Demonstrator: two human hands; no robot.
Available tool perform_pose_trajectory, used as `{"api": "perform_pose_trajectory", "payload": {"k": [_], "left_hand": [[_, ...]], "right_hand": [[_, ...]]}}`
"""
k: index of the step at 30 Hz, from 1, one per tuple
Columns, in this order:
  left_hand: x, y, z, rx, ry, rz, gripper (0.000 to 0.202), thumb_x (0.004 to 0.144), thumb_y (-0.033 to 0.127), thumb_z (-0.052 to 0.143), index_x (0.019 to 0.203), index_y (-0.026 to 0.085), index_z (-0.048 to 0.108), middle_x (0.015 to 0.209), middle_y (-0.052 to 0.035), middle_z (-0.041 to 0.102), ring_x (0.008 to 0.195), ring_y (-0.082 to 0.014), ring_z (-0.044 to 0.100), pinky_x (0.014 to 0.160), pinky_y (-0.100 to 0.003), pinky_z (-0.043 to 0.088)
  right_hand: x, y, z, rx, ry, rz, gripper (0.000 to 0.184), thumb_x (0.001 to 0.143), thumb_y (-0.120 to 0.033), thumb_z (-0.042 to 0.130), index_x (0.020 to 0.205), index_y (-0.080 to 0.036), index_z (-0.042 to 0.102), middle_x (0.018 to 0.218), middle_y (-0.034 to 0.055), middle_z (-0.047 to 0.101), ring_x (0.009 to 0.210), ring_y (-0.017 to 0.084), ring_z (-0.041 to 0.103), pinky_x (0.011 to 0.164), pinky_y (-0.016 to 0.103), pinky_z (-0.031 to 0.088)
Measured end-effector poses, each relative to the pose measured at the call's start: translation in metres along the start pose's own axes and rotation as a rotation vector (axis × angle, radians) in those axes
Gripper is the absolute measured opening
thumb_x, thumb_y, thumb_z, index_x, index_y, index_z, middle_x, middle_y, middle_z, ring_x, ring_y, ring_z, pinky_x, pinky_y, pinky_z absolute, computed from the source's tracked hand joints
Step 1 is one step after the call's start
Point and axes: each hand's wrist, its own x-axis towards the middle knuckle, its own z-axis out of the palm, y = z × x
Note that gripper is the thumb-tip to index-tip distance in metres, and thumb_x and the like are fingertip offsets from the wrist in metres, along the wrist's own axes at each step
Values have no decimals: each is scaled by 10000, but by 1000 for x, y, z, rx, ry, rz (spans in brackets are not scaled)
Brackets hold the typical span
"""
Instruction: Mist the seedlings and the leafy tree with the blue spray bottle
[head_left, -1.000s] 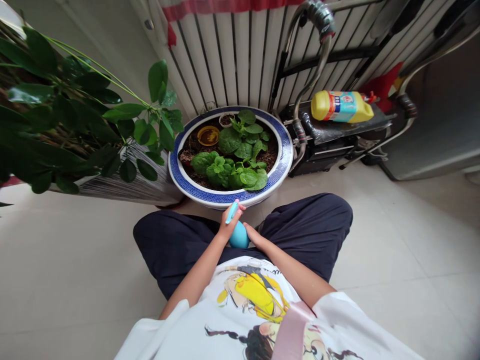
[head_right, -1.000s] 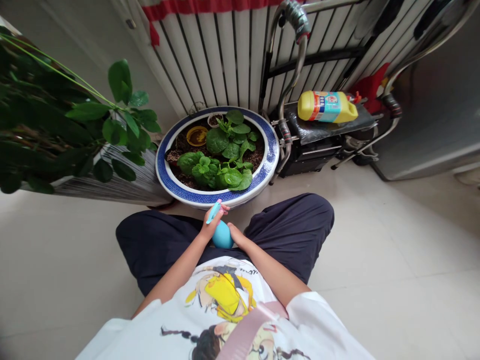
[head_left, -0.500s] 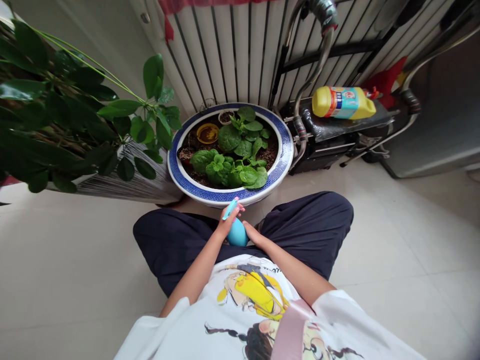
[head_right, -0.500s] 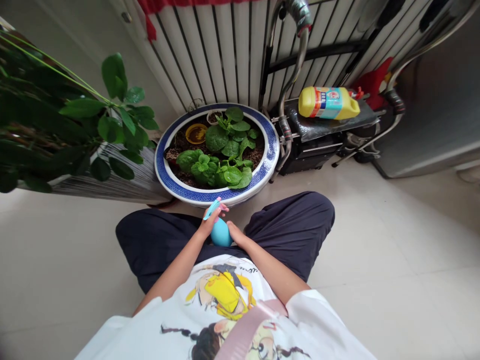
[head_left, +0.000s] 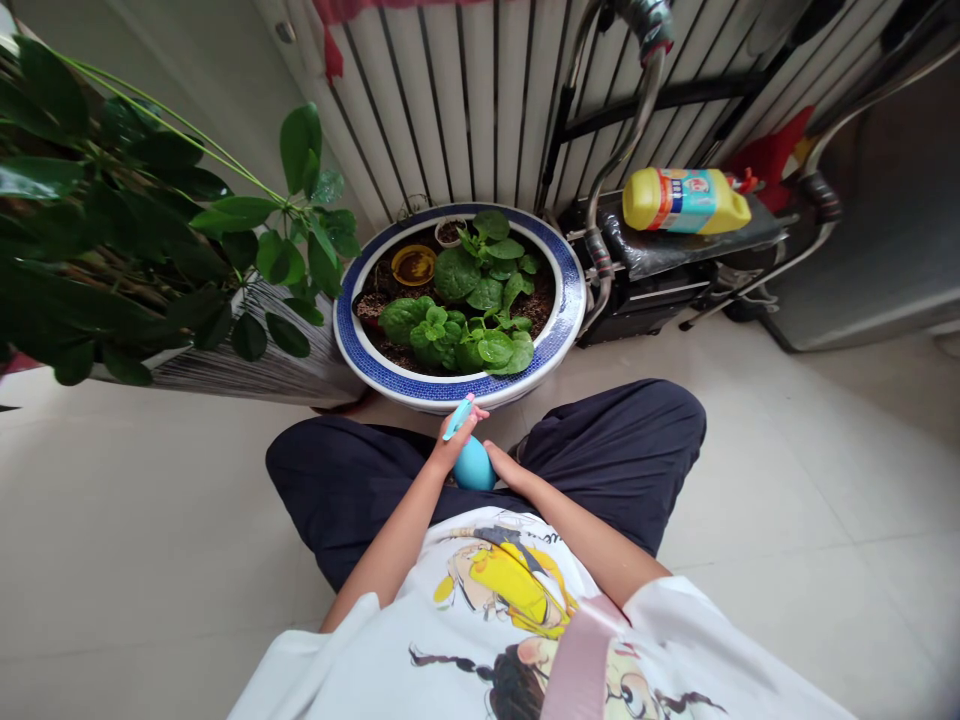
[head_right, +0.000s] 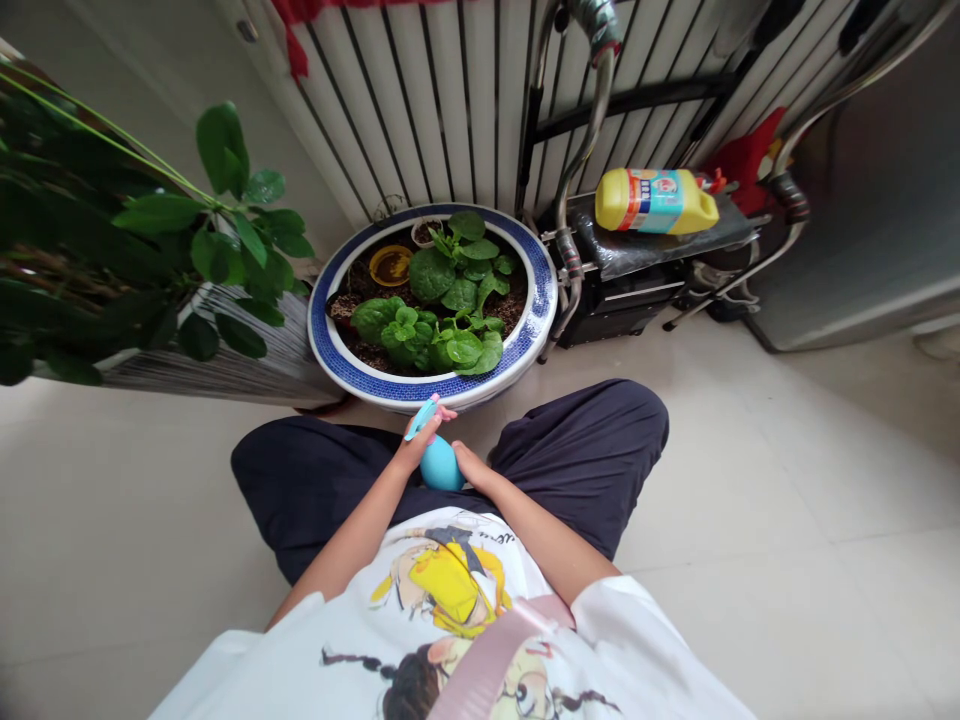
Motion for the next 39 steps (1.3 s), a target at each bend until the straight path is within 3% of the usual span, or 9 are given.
{"api": "perform_pose_trajectory", "payload": {"k": [7, 13, 23, 30, 39], "left_hand": [[-1, 7, 0, 66, 20, -19, 409, 823, 528, 590, 924, 148, 703, 983, -113, 751, 891, -254, 685, 689, -332, 544], [0, 7, -1, 105, 26, -42, 371, 832, 491, 572, 879, 149, 708, 944, -101, 759, 817, -236, 687, 511, -253, 462], [1, 5, -2, 140, 22, -23, 328, 848, 440, 551, 842, 156, 716, 898, -70, 763, 582, -144, 612, 495, -241, 435], [-1, 3, -2, 169, 59, 17, 343, 870, 439, 538, 770, 161, 711, 865, -79, 751, 812, -217, 682, 585, -262, 487], [-4, 1, -1, 185, 136, 17, 365, 864, 464, 527, 741, 168, 703, 778, -36, 738, 506, -122, 538, 537, -260, 434]], "right_hand": [[-3, -1, 1, 2, -24, 7, 321, 965, -427, 550, 1095, -144, 626, 1103, 72, 650, 993, 203, 634, 897, 423, 515], [-5, -3, 2, 16, -49, 32, 319, 965, -426, 551, 1083, -141, 630, 1077, 66, 657, 968, 197, 641, 879, 412, 525], [-6, -3, 4, 45, -64, 80, 309, 966, -404, 561, 1128, -148, 621, 1107, 72, 655, 952, 190, 652, 839, 391, 555], [-3, -2, 3, 2, -37, 62, 308, 964, -408, 562, 1109, -145, 628, 1102, 71, 656, 974, 197, 647, 867, 407, 541], [-4, -5, 0, -26, -17, -9, 338, 962, -462, 538, 1010, -147, 650, 1050, 63, 675, 1008, 207, 634, 958, 444, 471]]}}
